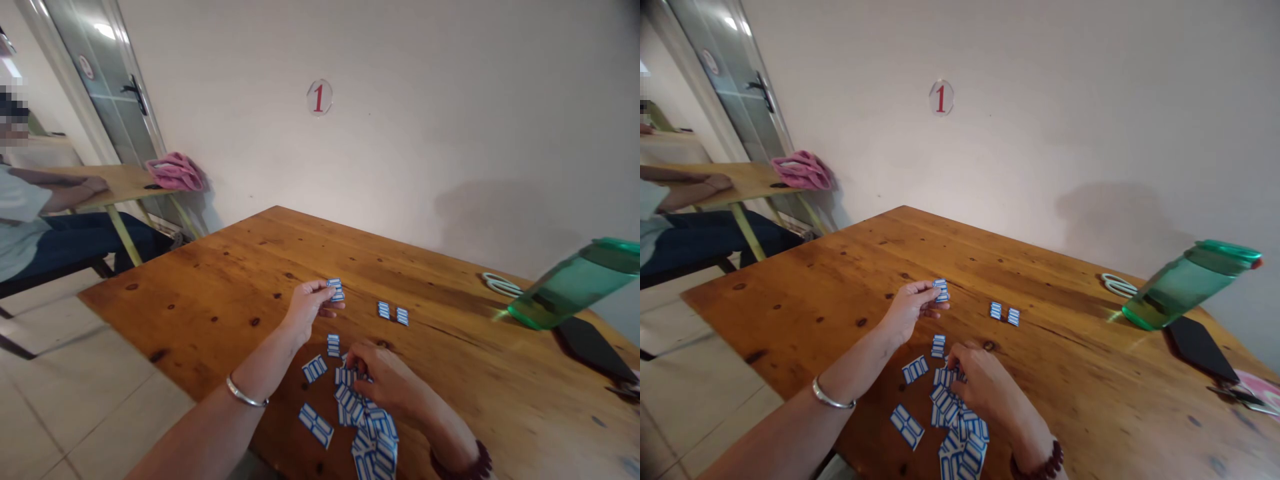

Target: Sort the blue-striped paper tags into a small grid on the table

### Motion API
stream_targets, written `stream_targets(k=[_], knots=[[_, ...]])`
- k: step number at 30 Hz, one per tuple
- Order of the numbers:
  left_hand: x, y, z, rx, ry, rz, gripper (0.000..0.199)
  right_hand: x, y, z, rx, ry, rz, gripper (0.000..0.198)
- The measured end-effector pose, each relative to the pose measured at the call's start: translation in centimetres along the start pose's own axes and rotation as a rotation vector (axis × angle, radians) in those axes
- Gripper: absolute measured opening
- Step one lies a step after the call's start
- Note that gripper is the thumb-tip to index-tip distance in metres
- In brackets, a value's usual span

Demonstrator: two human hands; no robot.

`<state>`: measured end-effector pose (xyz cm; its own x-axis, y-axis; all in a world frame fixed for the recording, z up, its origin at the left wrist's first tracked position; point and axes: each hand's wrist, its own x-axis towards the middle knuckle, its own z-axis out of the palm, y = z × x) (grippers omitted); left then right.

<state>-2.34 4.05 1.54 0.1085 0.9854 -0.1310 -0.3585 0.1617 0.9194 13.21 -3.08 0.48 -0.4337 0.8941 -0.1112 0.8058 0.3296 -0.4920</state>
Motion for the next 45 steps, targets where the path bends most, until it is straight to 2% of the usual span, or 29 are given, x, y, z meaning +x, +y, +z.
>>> stream_targets(k=[4, 7, 9, 14, 16, 18, 21, 26, 32, 38, 45], knots=[[-0.1, -0.1, 0.1, 0.023, -0.016, -0.003, 0.006, 0.2, -0.1, 0.2, 0.008, 0.017, -0.021, 0.017], [-0.2, -0.3, 0.2, 0.022, -0.033, -0.001, 0.009, 0.5, 0.0, 0.1, 0.150, 0.119, -0.020, 0.008], [-0.2, -0.4, 0.2, 0.021, -0.047, 0.004, 0.012, 0.8, 0.1, 0.0, 0.338, 0.215, 0.006, 0.010], [-0.3, -0.8, 0.4, 0.042, -0.085, 0.016, 0.015, 1.2, 0.8, -0.3, 0.990, 0.388, 0.152, 0.024], [-0.4, -0.9, 0.4, 0.057, -0.091, 0.010, 0.014, 1.3, 0.9, -0.3, 1.164, 0.441, 0.214, 0.024], [-0.4, -1.0, 0.5, 0.062, -0.100, -0.013, 0.014, 1.4, 1.1, -0.2, 1.246, 0.467, 0.254, 0.023], [-0.5, -1.0, 0.6, 0.057, -0.131, -0.044, 0.015, 1.5, 1.3, 0.0, 1.256, 0.485, 0.263, 0.024], [-0.6, -1.2, 0.9, 0.031, -0.153, -0.093, 0.022, 1.7, 1.1, 0.0, 1.134, 0.597, 0.235, 0.028], [-0.3, -1.8, 0.7, 0.013, -0.188, -0.041, 0.022, 1.7, 1.0, -0.1, 1.044, 0.645, 0.225, 0.031], [-0.3, -2.1, 0.8, 0.055, -0.179, -0.025, 0.023, 2.1, 1.2, 0.4, 0.940, 0.634, 0.193, 0.032], [-0.9, -2.1, 1.4, 0.105, -0.241, -0.092, 0.022, 2.4, 1.5, 1.1, 0.805, 0.570, 0.144, 0.030]])
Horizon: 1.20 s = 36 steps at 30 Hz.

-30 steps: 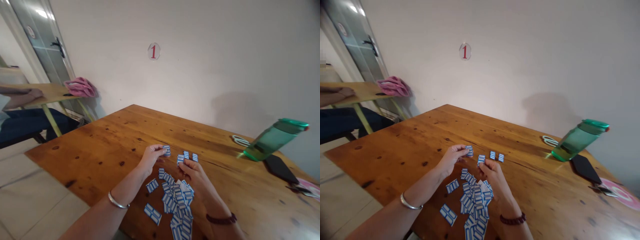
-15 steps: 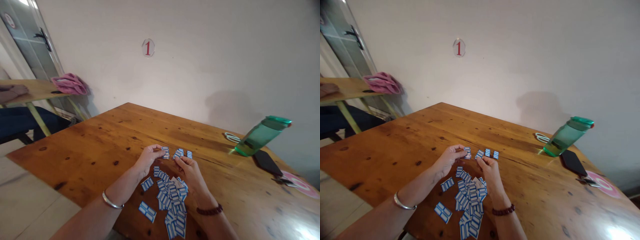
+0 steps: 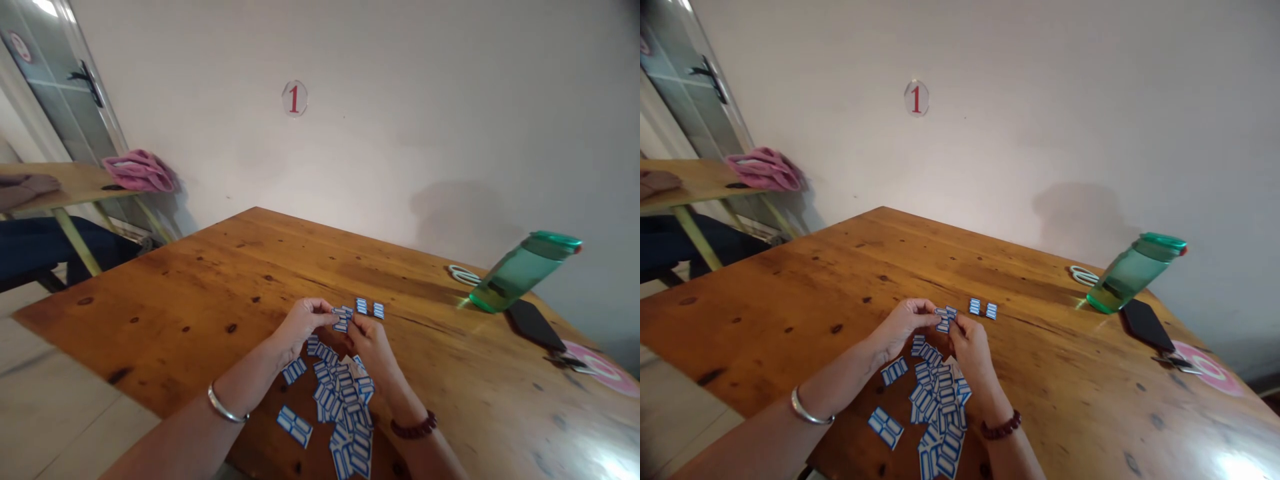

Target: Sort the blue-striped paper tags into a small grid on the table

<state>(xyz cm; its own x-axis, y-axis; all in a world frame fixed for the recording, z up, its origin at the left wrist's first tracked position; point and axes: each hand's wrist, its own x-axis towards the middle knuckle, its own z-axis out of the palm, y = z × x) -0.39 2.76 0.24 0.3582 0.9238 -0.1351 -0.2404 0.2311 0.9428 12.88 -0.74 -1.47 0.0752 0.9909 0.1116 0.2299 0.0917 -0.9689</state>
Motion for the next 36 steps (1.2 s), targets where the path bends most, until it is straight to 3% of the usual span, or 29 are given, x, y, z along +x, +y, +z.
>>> stream_targets(k=[3, 9, 19, 36], knots=[[0.0, 0.0, 0.1, 0.037, 0.022, 0.011, 0.021, -0.1, -0.2, 0.0, -0.025, -0.023, -0.008, 0.027], [0.2, -0.2, 0.3, 0.060, 0.120, 0.077, 0.019, -0.4, -1.2, -0.1, 0.015, 0.193, -0.075, 0.022], [-0.2, 0.0, 0.7, 0.098, 0.055, 0.079, 0.015, -0.4, -0.9, 0.1, 0.262, 0.114, 0.090, 0.027], [0.0, -0.1, 0.6, 0.081, 0.100, 0.084, 0.014, 0.0, -0.7, -0.2, 0.325, 0.210, 0.045, 0.023]])
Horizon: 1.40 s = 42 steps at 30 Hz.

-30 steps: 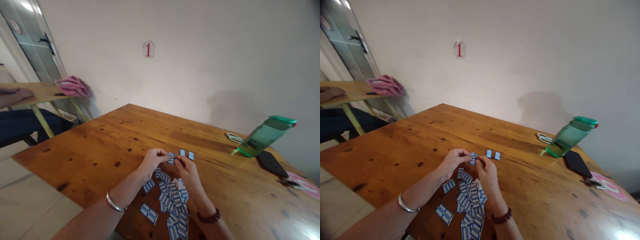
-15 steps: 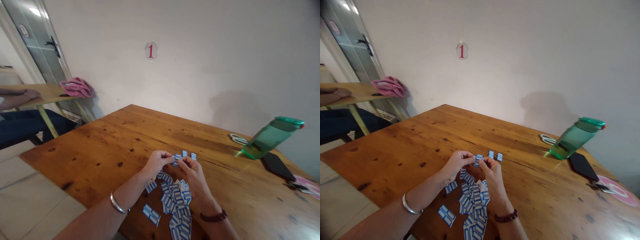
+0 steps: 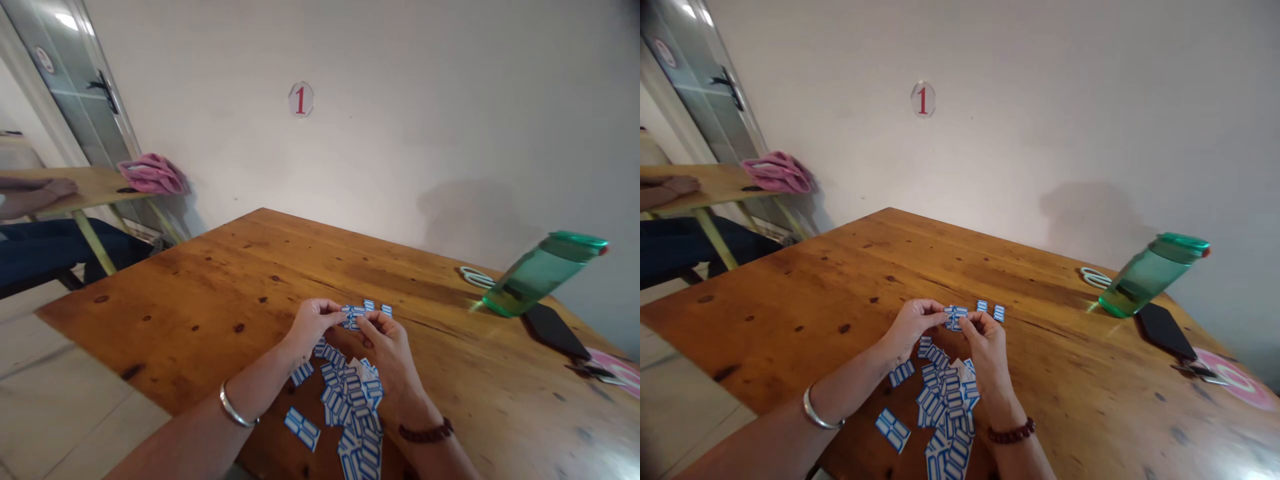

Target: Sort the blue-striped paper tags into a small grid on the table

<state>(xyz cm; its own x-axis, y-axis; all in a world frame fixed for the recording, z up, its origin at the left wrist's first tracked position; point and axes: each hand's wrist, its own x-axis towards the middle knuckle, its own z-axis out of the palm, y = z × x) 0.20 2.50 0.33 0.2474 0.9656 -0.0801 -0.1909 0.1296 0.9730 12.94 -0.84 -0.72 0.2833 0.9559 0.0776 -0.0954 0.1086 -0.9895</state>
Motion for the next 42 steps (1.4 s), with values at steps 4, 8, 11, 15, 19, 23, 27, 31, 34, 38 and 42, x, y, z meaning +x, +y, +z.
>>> stream_targets(k=[4, 8, 11, 15, 19, 23, 27, 31, 34, 38, 42], knots=[[0.12, -0.15, -0.02, -0.006, 0.006, 0.029, 0.015, -0.11, -0.20, 0.05, 0.002, 0.010, 0.012, 0.024], [0.23, -0.30, -0.02, -0.020, -0.002, 0.084, 0.016, -0.21, -0.28, 0.17, 0.028, 0.003, 0.015, 0.024], [0.25, -0.39, -0.02, -0.057, -0.027, 0.098, 0.023, -0.28, -0.16, 0.26, 0.036, -0.012, 0.014, 0.024], [0.23, -0.42, -0.01, -0.056, -0.048, 0.107, 0.028, -0.32, -0.04, 0.31, 0.046, -0.021, 0.027, 0.023], [0.07, -0.32, 0.08, -0.048, -0.062, 0.080, 0.021, -0.26, -0.08, 0.31, 0.101, -0.047, 0.044, 0.022], [-0.08, -0.26, 0.14, -0.091, -0.072, 0.027, 0.019, -0.23, -0.07, 0.28, 0.226, -0.093, 0.128, 0.022], [-0.07, -0.20, 0.12, -0.140, -0.095, -0.005, 0.023, -0.37, -0.20, 0.28, 0.316, -0.121, 0.170, 0.023], [-0.10, -0.08, 0.06, -0.154, -0.108, -0.030, 0.025, -0.54, -0.46, 0.24, 0.326, -0.119, 0.208, 0.024], [-0.14, -0.04, 0.02, -0.167, -0.115, -0.033, 0.025, -0.57, -0.54, 0.21, 0.328, -0.128, 0.232, 0.025], [-0.13, -0.09, 0.03, -0.160, -0.109, -0.020, 0.022, -0.49, -0.27, 0.26, 0.337, -0.131, 0.232, 0.026], [-0.04, -0.28, 0.16, -0.093, -0.082, 0.058, 0.019, -0.38, 0.36, 0.27, 0.191, -0.057, 0.110, 0.023]])
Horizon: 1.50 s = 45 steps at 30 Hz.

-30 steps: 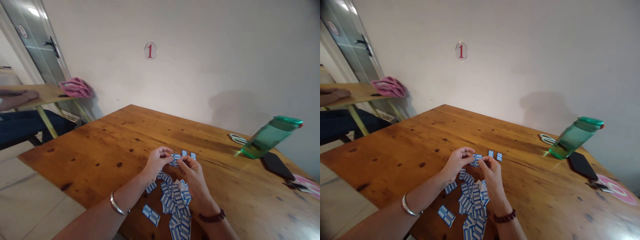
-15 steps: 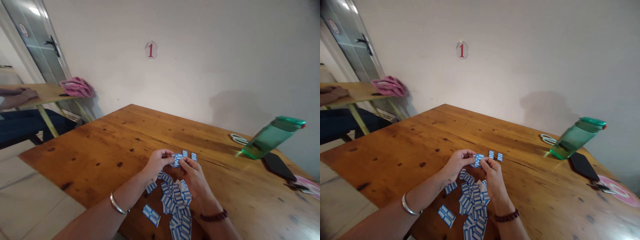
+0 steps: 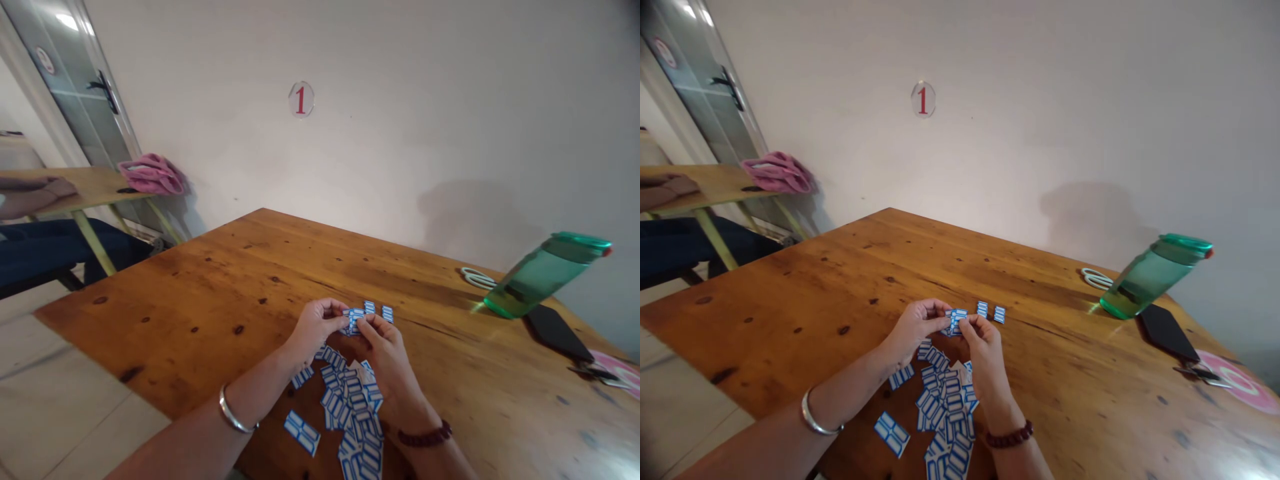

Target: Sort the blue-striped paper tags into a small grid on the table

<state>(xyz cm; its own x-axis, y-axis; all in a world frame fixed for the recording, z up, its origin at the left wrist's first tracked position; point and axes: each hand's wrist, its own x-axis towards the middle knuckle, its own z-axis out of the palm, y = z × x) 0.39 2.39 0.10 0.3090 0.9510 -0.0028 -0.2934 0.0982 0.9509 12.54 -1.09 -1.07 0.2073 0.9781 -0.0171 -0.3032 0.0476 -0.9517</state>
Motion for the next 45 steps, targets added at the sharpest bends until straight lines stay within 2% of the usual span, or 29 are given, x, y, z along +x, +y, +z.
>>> stream_targets(k=[3, 7, 15, 23, 26, 32, 35, 37, 40, 43, 45], knots=[[0.1, -0.2, 0.1, 0.007, -0.006, 0.005, 0.021, 0.1, 0.3, -0.2, -0.177, 0.065, -0.132, 0.019], [0.2, -0.4, 0.1, 0.020, -0.019, -0.001, 0.022, 0.0, 0.3, -0.3, -0.346, 0.066, -0.229, 0.019], [0.2, -0.4, 0.1, 0.064, 0.025, 0.005, 0.019, 0.2, 0.6, -0.1, -0.402, 0.039, -0.232, 0.021], [0.2, -0.2, 0.2, 0.145, 0.035, 0.017, 0.005, -0.2, 0.0, 0.1, -0.525, 0.063, -0.310, 0.015], [0.2, -0.2, 0.0, 0.134, 0.050, 0.029, 0.006, -0.1, 0.1, 0.1, -0.512, 0.055, -0.293, 0.018], [0.2, -0.1, 0.0, 0.090, 0.038, 0.036, 0.006, 0.1, 0.5, 0.1, -0.386, -0.027, -0.123, 0.027], [0.3, -0.1, -0.2, 0.156, 0.024, 0.035, 0.004, 0.1, 0.6, 0.0, -0.403, -0.037, -0.118, 0.027], [0.5, -0.1, -0.5, 0.237, 0.050, 0.086, 0.011, 0.3, 0.6, -0.1, -0.508, -0.021, -0.171, 0.024], [1.0, -0.2, -1.2, 0.400, 0.151, 0.199, 0.019, 0.6, 0.7, -0.4, -0.778, 0.013, -0.336, 0.019], [1.2, -0.4, -1.9, 0.596, 0.151, 0.166, 0.034, 1.0, 0.9, -0.7, -1.046, -0.010, -0.488, 0.017], [1.1, -0.6, -2.1, 0.671, 0.116, 0.110, 0.044, 1.2, 1.1, -0.8, -1.168, -0.063, -0.537, 0.017]])
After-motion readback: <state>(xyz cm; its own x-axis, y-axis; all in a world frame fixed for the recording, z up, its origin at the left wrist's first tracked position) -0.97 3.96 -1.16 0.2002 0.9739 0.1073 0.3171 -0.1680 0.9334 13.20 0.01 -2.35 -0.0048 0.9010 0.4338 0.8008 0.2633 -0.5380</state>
